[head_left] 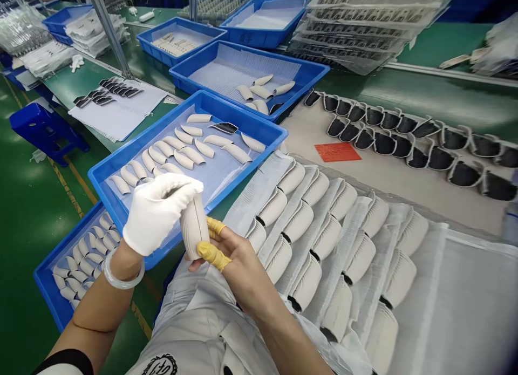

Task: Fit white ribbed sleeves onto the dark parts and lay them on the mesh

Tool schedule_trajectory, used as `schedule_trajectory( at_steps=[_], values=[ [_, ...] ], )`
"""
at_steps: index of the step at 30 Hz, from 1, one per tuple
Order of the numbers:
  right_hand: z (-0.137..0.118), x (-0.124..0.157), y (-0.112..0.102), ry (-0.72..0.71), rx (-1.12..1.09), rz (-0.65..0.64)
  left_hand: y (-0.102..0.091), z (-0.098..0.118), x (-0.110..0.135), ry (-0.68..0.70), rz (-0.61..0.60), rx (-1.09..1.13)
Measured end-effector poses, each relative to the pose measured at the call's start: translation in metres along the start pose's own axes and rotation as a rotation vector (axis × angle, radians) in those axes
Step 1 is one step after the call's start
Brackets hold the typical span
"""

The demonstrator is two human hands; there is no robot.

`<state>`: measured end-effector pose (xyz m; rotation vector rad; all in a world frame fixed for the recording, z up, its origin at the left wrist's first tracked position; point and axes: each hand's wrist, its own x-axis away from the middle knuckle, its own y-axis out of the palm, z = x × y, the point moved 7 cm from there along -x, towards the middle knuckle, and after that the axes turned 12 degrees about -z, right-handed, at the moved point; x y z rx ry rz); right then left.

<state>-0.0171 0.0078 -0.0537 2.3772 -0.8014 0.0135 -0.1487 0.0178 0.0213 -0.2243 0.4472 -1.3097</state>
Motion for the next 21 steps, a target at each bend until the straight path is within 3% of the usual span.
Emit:
schedule_trajectory(
  at_steps=[4,10,17,21],
  values=[
    [0.000,0.002,-0.003,-0.014,-0.044,0.022,0.014,-0.016,0.006,-0.177,-0.198,0.171],
    [0.003,0.005,0.001,-0.006,-0.033,-0.047,0.003,-0.016,0.009,-0.165,-0.024,0.285],
    [0.003,0.010,0.007,0.025,-0.164,-0.126,0.014,-0.022,0.011,-0.300,-0.189,0.549],
    [0.006,0.009,0.005,0.015,-0.138,-0.114,0.013,-0.015,0.009,-0.236,-0.115,0.464]
  ],
)
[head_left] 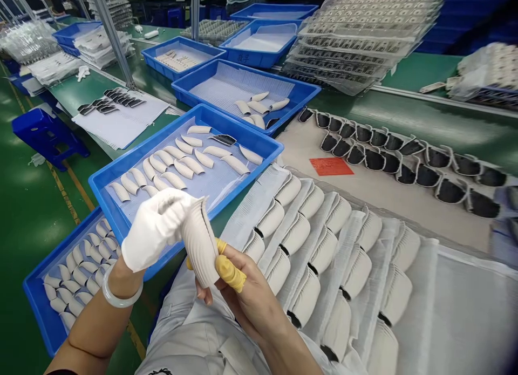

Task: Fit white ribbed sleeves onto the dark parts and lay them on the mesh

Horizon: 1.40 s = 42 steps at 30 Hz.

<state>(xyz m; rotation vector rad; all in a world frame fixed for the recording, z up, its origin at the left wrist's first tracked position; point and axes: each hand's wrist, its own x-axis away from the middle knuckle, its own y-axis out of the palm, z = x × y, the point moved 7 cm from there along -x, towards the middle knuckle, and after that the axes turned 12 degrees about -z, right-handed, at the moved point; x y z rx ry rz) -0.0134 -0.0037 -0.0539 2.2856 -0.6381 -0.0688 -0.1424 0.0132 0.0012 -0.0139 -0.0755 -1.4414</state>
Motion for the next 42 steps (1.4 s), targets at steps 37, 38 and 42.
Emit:
schedule_trajectory(
  at_steps=[37,38,42],
  values=[
    [0.001,-0.008,-0.001,-0.140,-0.307,-0.080,0.016,-0.002,0.007,0.028,-0.193,-0.403],
    [0.001,-0.009,0.000,-0.139,-0.307,-0.083,0.014,-0.001,0.007,0.038,-0.161,-0.381],
    [0.005,-0.011,0.005,-0.121,-0.306,-0.118,0.008,0.000,0.005,0.077,-0.040,-0.222]
  ],
)
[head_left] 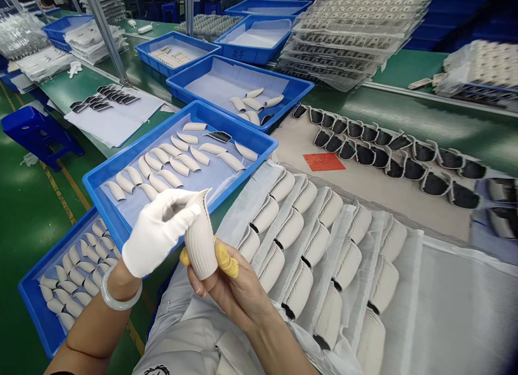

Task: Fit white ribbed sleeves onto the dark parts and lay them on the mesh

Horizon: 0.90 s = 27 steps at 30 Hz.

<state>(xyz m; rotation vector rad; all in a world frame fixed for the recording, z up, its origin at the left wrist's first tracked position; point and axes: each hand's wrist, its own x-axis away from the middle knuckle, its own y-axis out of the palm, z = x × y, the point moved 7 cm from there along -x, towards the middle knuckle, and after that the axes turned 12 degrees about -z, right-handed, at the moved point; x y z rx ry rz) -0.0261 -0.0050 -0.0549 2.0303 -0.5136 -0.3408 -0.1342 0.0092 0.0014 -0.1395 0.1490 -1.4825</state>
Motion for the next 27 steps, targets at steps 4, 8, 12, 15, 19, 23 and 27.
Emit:
schedule_trajectory(
  at_steps=[4,8,12,15,19,23,27],
  values=[
    [0.001,0.002,0.001,0.001,-0.005,0.018,-0.003,0.001,0.000,0.016,0.042,0.016],
    [-0.002,0.005,0.006,0.006,0.015,0.043,-0.006,0.001,0.003,0.000,0.063,-0.043],
    [-0.003,0.008,0.011,0.007,0.037,0.047,-0.005,0.006,0.009,0.020,0.041,-0.049],
    [-0.004,0.010,0.008,-0.009,0.071,0.069,0.003,0.008,0.011,-0.024,-0.040,-0.061],
    [-0.005,0.010,0.002,-0.019,0.142,0.127,0.001,0.003,0.008,-0.108,0.044,-0.083],
    [0.001,0.006,0.005,0.018,0.041,0.079,-0.006,0.001,0.001,-0.039,0.137,-0.007],
    [0.011,0.002,0.010,0.045,-0.164,-0.024,-0.006,-0.003,-0.004,-0.087,0.140,0.029]
  ],
)
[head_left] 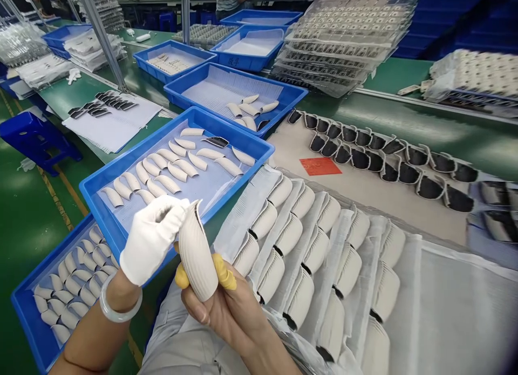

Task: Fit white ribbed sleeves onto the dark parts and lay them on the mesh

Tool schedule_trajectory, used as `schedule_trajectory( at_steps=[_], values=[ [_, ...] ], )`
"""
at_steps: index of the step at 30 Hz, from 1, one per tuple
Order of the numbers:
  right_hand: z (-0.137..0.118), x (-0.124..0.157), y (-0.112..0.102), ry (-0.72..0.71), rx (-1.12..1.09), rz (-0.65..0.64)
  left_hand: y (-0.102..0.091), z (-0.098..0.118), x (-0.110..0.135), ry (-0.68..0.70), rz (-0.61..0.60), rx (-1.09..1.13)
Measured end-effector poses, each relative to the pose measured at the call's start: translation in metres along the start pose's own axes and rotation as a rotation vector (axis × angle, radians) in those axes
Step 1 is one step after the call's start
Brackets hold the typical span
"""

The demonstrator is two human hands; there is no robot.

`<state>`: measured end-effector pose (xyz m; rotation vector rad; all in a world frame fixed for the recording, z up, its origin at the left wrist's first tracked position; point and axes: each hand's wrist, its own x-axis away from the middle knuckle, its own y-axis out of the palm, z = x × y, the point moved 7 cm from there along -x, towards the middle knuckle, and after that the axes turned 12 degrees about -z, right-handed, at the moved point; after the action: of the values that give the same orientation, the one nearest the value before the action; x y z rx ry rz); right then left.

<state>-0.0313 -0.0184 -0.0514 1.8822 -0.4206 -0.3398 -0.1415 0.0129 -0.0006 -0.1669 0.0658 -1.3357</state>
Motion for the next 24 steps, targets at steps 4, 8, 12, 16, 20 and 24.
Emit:
schedule_trajectory(
  at_steps=[4,8,12,16,20,24],
  values=[
    [0.007,-0.003,0.000,0.008,-0.144,-0.045,0.003,0.003,-0.001,-0.032,-0.053,-0.022],
    [0.007,-0.006,0.000,-0.013,-0.321,-0.033,0.012,0.004,-0.001,-0.081,-0.267,-0.192],
    [0.006,-0.008,0.002,-0.034,-0.457,-0.033,0.015,-0.001,0.000,-0.169,-0.347,-0.353],
    [0.008,-0.009,0.006,-0.029,-0.503,-0.026,0.007,0.002,-0.003,-0.163,-0.163,-0.356],
    [0.009,-0.012,0.010,-0.030,-0.508,-0.021,0.005,0.002,-0.004,-0.179,-0.101,-0.252],
    [0.010,-0.012,0.009,-0.038,-0.428,-0.009,0.003,0.003,-0.005,-0.129,-0.080,-0.158]
  ],
)
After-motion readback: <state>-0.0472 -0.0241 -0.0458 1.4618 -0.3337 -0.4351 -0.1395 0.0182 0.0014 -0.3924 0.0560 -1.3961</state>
